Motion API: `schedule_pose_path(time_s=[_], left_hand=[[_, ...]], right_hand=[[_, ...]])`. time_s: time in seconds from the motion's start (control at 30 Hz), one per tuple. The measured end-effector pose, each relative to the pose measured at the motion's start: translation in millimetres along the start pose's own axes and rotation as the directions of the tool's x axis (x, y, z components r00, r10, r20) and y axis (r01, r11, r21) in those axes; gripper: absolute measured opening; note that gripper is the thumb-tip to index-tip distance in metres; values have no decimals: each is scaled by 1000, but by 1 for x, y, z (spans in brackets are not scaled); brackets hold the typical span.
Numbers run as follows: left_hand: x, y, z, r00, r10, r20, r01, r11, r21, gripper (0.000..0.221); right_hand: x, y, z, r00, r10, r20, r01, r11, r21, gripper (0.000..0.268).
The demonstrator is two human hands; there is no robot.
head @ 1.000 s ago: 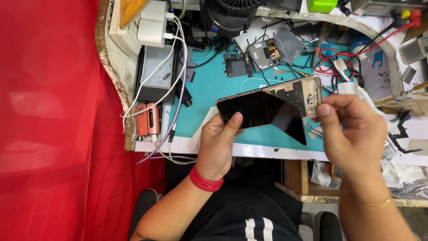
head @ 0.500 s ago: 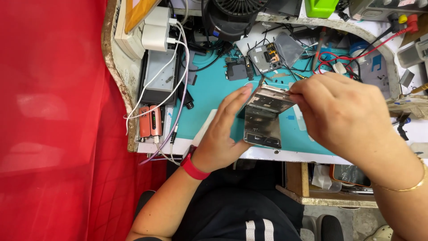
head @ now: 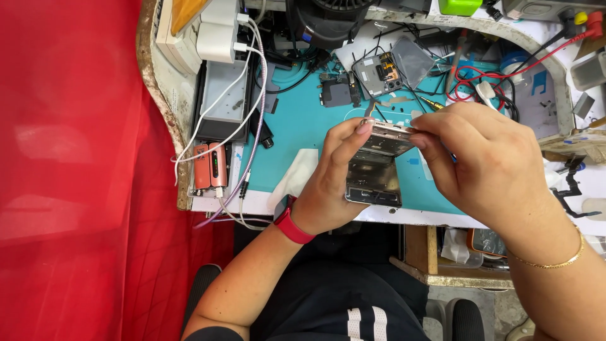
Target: Repairing a foldable smartphone by connecting internal ribbon cables and assembling the screen.
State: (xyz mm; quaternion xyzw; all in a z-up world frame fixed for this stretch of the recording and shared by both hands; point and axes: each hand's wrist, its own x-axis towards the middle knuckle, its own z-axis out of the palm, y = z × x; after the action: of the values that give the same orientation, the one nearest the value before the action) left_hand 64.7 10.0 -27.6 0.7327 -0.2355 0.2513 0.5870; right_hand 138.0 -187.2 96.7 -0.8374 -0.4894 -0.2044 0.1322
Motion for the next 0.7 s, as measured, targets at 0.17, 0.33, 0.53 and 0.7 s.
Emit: schedule_pose_path(time_s=[0.17,0.33,0.53,0.7], left_hand=[[3,-1,2,999,-33,-19,33,999,-14,89],[7,-2,4,998,-31,-50,30,999,-16,87],[9,-4,7,998,-36,-59,35,999,-13,85],[9,-4,8,998,-30,-58,30,1000,-4,86]], right_hand=[[-8,-6,2,996,83,-14,-80,987,139,14],[-32,-25,2,973,103,-206,-24,934,355,13],[-58,-34,13,967,168,-194,-88,928,361,18],[-54,-40,18,980,160,-116,-110,929,352,13]])
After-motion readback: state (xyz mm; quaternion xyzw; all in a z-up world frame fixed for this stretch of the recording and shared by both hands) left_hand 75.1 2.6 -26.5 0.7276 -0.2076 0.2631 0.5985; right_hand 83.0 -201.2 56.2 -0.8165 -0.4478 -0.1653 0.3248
